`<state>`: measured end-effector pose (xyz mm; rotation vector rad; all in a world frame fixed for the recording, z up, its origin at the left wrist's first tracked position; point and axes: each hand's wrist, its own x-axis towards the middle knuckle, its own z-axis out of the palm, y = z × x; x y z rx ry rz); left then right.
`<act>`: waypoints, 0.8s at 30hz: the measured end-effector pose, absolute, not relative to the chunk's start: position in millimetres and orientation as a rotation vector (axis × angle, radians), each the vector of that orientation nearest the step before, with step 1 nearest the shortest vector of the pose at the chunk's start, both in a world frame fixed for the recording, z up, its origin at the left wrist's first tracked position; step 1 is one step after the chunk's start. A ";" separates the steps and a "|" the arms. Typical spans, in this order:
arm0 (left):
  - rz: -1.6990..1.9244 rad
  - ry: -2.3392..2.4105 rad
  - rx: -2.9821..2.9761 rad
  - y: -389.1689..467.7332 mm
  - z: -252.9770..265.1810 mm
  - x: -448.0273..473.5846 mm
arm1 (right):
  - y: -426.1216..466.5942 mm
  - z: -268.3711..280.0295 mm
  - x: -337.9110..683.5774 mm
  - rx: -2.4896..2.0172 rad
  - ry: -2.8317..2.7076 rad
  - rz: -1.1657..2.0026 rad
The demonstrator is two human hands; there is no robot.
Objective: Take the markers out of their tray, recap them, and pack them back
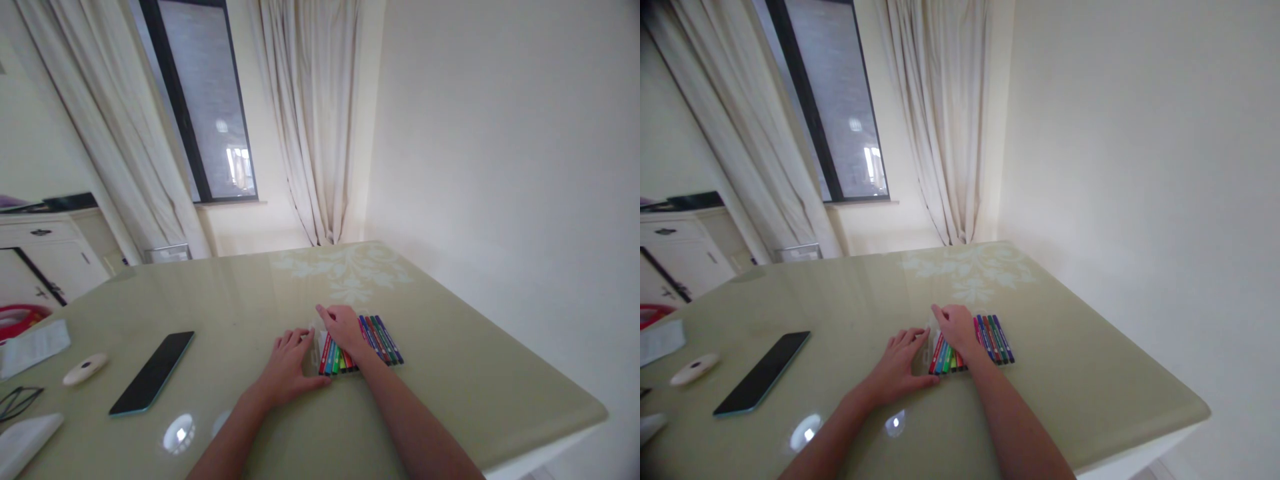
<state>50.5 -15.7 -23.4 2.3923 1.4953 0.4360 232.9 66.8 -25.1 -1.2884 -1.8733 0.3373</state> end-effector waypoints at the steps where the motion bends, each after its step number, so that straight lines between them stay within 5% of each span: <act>1: 0.429 1.494 2.392 -15.8 -22.9 50.8 | 67.0 -24.0 234.1 -1.314 -1.852 0.333; 10: 0.462 1.488 2.365 -14.0 -27.3 47.4 | 59.3 -8.7 251.0 -1.383 -1.362 0.388; 24: 0.704 1.584 2.342 -26.5 -19.0 78.4 | 17.3 -6.6 202.7 -1.055 -1.609 0.377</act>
